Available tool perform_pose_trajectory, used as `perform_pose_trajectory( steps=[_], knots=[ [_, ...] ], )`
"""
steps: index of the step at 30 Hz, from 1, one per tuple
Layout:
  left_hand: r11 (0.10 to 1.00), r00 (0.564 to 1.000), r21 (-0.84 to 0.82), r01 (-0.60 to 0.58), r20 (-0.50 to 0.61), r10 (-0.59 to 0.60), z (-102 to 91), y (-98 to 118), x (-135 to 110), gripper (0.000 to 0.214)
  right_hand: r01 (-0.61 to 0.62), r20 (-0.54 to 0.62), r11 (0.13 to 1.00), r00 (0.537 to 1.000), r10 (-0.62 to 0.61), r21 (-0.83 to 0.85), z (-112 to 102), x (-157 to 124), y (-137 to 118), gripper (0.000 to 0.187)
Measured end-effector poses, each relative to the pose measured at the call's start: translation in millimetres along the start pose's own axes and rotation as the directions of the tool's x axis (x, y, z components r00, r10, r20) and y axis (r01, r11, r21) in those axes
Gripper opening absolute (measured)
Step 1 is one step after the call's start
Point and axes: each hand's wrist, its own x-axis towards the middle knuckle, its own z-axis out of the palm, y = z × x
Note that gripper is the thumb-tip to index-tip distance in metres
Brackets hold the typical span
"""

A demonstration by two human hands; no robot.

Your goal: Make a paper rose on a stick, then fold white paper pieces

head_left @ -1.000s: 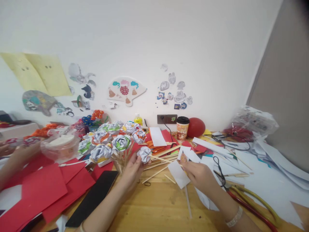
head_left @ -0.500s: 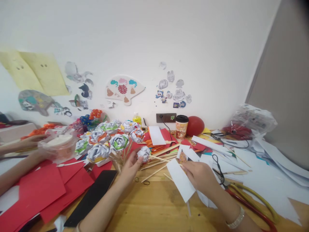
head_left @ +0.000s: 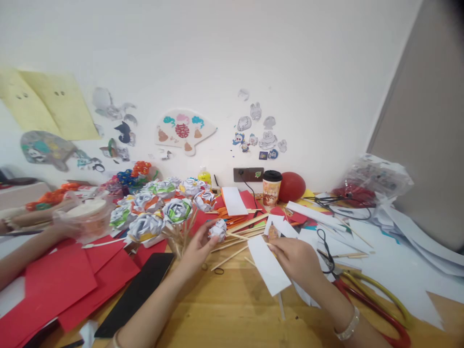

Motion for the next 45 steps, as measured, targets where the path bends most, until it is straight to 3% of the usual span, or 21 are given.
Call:
perform_pose_trajectory(
  steps=[3, 9, 13, 19, 23, 27, 31, 37, 45],
  knots=[
    [1.000, 1.000, 0.005, -0.011, -0.006, 0.011, -0.4, 3.1, -0.8, 0.061, -0.001, -0.066, 0.998, 0.998, 0.006, 0.062, 5.1, -1.8, 0.9, 0.037],
    [0.999, 1.000, -0.042, 0.014, -0.014, -0.014, -3.0, 12.2, -4.2, 0.062, -0.121, 0.109, 0.974, 0.989, 0.102, 0.190, -0.4, -0.5, -2.0, 0.036],
    [1.000, 1.000, -0.020, -0.009, 0.024, 0.009, -5.7, 10.6, -2.5, 0.058, -0.159, 0.135, 0.972, 0.981, 0.137, 0.172, -10.6, 2.2, -4.1, 0.034],
    [0.998, 0.994, 0.020, -0.061, 0.095, 0.059, -5.6, 7.0, -0.1, 0.052, -0.075, 0.078, 0.994, 0.995, 0.068, 0.082, -15.2, 1.2, -0.5, 0.031],
    [0.997, 0.994, -0.008, -0.081, 0.067, 0.081, -7.6, 12.9, -2.3, 0.053, -0.022, 0.024, 0.997, 0.999, 0.021, 0.073, -13.3, 0.5, -1.3, 0.031],
    [0.983, 0.993, -0.135, -0.122, -0.013, 0.121, -8.4, 19.3, -5.7, 0.069, -0.089, 0.152, 0.960, 0.987, 0.049, 0.265, -9.3, 1.5, -9.3, 0.027],
    [0.947, 0.990, -0.293, -0.127, 0.022, 0.140, -4.0, 22.8, -10.3, 0.088, -0.197, 0.244, 0.880, 0.965, 0.096, 0.433, 0.6, 0.1, -19.3, 0.030],
    [0.945, 0.995, -0.312, -0.097, 0.000, 0.102, -0.7, 27.2, -14.9, 0.067, -0.234, 0.239, 0.803, 0.964, 0.118, 0.548, 17.1, -4.3, -19.3, 0.032],
    [0.986, 0.997, -0.168, -0.020, 0.071, 0.033, -8.5, 39.2, -17.1, 0.059, -0.143, 0.165, 0.885, 0.983, 0.076, 0.443, 2.3, 0.3, -10.6, 0.035]
  ],
)
